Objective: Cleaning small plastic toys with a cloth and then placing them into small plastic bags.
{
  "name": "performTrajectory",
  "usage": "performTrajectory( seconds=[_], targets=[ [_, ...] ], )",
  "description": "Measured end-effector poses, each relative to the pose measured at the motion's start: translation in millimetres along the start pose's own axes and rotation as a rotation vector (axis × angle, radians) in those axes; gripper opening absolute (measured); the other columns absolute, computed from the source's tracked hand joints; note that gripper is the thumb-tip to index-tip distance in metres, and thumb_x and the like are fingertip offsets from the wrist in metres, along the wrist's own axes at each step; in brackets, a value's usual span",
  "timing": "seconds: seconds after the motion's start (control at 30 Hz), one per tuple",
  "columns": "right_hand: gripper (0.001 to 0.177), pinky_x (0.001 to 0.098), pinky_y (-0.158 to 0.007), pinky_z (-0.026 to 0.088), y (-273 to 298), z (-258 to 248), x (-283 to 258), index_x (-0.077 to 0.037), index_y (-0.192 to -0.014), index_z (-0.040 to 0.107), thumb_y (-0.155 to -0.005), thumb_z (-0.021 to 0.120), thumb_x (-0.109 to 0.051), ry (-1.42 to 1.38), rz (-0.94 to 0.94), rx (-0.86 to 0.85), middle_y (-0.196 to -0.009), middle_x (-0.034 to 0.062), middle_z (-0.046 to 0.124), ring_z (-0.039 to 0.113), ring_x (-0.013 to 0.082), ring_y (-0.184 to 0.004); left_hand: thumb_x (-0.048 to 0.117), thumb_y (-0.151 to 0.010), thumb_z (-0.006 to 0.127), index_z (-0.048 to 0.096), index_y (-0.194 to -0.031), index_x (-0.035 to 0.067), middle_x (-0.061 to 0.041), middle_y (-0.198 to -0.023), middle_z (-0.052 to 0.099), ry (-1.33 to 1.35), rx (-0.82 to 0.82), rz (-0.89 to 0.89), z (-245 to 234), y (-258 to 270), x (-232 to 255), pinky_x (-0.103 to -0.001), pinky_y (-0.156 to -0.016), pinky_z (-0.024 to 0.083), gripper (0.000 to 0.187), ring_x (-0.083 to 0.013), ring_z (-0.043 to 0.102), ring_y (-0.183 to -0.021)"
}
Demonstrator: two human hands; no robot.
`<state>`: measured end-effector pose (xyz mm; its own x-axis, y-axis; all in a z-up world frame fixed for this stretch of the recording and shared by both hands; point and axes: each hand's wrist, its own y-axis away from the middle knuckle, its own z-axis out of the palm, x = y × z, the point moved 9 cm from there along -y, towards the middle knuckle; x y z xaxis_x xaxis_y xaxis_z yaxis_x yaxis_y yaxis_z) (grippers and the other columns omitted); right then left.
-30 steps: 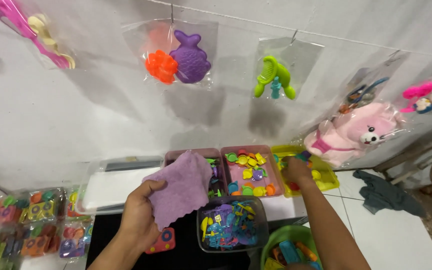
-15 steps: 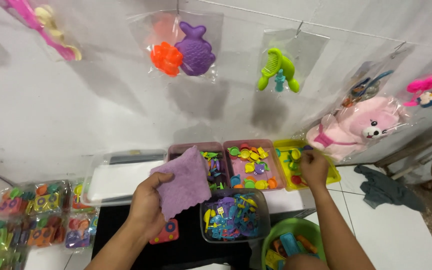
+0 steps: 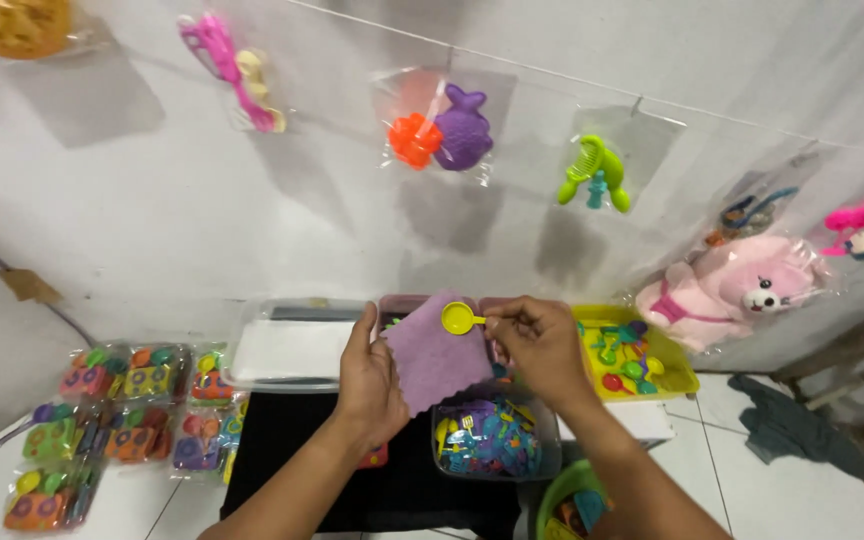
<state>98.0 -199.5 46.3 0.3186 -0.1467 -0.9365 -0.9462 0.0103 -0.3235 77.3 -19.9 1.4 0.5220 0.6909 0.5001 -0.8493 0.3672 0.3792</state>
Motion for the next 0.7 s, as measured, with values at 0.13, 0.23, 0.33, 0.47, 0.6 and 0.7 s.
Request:
performTrajectory(
  seconds=[0.13, 0.23, 0.33, 0.47, 0.6, 0.7],
  targets=[
    [0.012, 0.0219, -0.036, 0.049, 5.5, 6.9, -2.2, 0.000, -0.091, 0.080, -0.082, 0.074, 0.006, 0.076, -0.091, 0.153, -0.056, 0.0115, 0.067, 0.060, 0.0115, -0.040, 0.034, -0.094, 0.055, 0.071, -0.096, 0.002, -0.010, -0.083, 0.067, 0.206, 0.008, 0.107, -23.0, -8.7, 7.5, -0.036, -0.074, 0.054, 0.036, -0.0258, 0.065, -0.076],
    [0.014, 0.0225, -0.039, 0.048, 11.5, 4.0, 15.7, 0.004, -0.097, 0.077, -0.086, 0.070, 0.007, -0.034, -0.040, 0.163, -0.059, 0.0137, 0.066, 0.056, 0.0116, -0.041, 0.014, -0.080, 0.054, 0.071, -0.112, 0.001, -0.011, -0.091, 0.068, 0.125, -0.215, 0.080, -38.3, -34.4, 4.4, -0.043, -0.072, 0.058, 0.039, -0.0298, 0.066, -0.074],
    [0.014, 0.0207, -0.042, 0.048, 15.6, 8.7, 17.5, 0.003, -0.095, 0.080, -0.082, 0.074, 0.006, 0.000, -0.069, 0.138, -0.058, 0.0102, 0.066, 0.056, 0.0073, -0.045, -0.007, -0.079, 0.050, 0.066, -0.119, -0.010, -0.024, -0.098, 0.072, -0.161, -0.225, 0.184, -55.1, -44.4, 10.5, -0.045, -0.080, 0.060, 0.043, -0.0349, 0.072, -0.084],
    [0.015, 0.0217, -0.048, 0.050, 16.4, 28.9, 1.7, 0.001, -0.094, 0.080, -0.081, 0.075, 0.005, 0.067, -0.043, 0.045, -0.061, 0.0089, 0.068, 0.060, 0.0087, -0.052, -0.008, -0.081, 0.072, 0.067, -0.126, -0.007, -0.020, -0.109, 0.076, -0.504, -0.190, 0.439, -27.3, -12.1, 30.2, -0.036, -0.082, 0.061, 0.046, -0.0259, 0.074, -0.096],
    [0.013, 0.0272, -0.044, 0.046, 17.1, 51.4, -43.3, -0.002, -0.087, 0.080, -0.077, 0.075, 0.004, 0.309, -0.216, -0.090, -0.054, 0.0099, 0.065, 0.058, 0.0148, -0.045, -0.002, -0.083, 0.077, 0.071, -0.114, -0.006, -0.014, -0.096, 0.077, -0.786, -0.140, 0.616, -24.1, -7.2, 47.7, -0.031, -0.075, 0.062, 0.033, -0.0172, 0.073, -0.087],
    [0.012, 0.0258, -0.045, 0.046, 10.4, 46.4, -42.6, -0.004, -0.087, 0.081, -0.076, 0.076, 0.001, 0.317, -0.244, -0.040, -0.054, 0.0074, 0.066, 0.056, 0.0119, -0.048, 0.000, -0.088, 0.067, 0.079, -0.101, 0.003, -0.008, -0.081, 0.080, -1.107, -0.188, 0.744, -17.9, 0.8, 48.9, -0.032, -0.066, 0.059, 0.017, -0.0118, 0.071, -0.077]
  ],
)
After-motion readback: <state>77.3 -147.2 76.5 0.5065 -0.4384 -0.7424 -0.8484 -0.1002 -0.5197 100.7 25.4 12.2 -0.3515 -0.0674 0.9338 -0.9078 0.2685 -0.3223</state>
